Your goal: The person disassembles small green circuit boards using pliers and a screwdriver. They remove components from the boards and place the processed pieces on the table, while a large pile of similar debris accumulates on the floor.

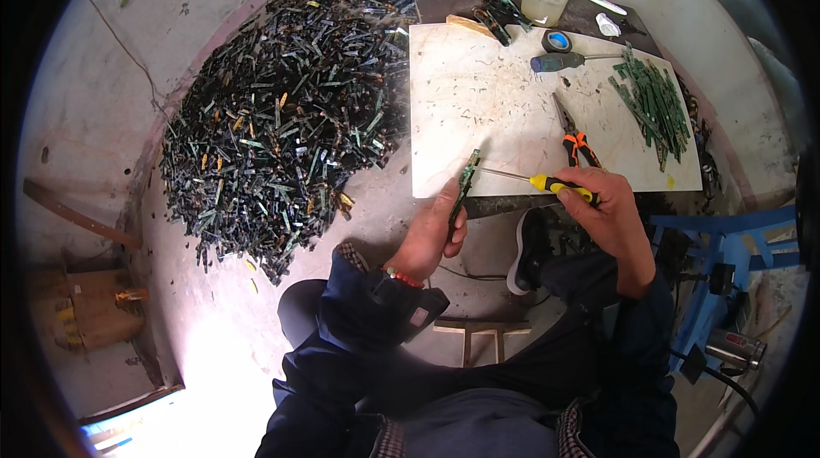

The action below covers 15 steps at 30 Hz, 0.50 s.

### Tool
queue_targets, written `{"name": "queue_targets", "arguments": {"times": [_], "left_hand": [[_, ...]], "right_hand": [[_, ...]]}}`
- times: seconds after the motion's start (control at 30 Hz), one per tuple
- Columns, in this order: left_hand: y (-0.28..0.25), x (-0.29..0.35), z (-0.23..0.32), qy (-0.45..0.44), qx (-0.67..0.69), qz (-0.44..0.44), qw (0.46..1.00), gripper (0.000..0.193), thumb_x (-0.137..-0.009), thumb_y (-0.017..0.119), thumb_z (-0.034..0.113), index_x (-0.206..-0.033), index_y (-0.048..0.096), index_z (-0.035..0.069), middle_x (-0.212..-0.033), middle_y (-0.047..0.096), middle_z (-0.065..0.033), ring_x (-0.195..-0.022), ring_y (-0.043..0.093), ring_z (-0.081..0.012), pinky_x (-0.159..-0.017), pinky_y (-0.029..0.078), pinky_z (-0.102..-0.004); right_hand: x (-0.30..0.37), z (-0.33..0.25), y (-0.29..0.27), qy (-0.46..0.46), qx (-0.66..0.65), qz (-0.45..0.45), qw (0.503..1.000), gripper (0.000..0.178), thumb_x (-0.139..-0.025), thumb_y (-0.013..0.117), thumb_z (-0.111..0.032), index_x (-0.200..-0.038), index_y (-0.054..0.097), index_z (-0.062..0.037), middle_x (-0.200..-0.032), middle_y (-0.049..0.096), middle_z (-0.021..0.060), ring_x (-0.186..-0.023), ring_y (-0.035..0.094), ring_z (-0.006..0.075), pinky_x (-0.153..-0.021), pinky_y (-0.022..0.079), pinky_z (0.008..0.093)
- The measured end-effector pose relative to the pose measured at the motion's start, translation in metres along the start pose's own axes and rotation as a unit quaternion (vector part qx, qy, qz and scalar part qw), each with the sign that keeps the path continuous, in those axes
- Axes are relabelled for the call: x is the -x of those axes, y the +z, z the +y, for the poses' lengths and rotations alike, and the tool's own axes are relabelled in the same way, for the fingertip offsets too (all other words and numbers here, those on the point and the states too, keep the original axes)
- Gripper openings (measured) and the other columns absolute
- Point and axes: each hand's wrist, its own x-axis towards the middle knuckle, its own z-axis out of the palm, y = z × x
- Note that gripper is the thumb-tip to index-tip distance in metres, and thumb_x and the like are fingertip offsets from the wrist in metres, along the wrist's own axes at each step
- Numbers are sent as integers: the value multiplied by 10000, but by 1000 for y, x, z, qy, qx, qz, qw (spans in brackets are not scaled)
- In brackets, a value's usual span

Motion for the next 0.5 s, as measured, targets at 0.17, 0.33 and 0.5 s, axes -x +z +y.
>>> {"name": "queue_targets", "arguments": {"times": [0.17,0.33,0.5], "left_hand": [[-1,-2,0,17,-17,0,1000,569,-969,402,618,-694,439,121,-539,400,-3,-424,347,-110,-422,277,-263],[-5,-5,-5,29,-6,1,1000,413,-993,455,513,-810,459,142,-648,412,17,-500,354,-87,-416,271,-243],[-3,-4,-5,47,-27,9,999,441,-988,453,529,-787,467,136,-611,418,12,-467,363,-93,-409,273,-246]], "right_hand": [[-1,-1,0,10,-4,12,1000,223,-830,690,-23,-1047,671,22,-895,685,123,-766,628,163,-706,485,261],[-2,-4,-3,-7,29,28,999,224,-819,692,-20,-1038,671,23,-894,682,136,-772,634,185,-714,487,271],[-2,-6,-4,3,28,20,999,221,-829,671,-11,-1047,669,25,-908,691,126,-802,636,172,-739,484,273]]}}
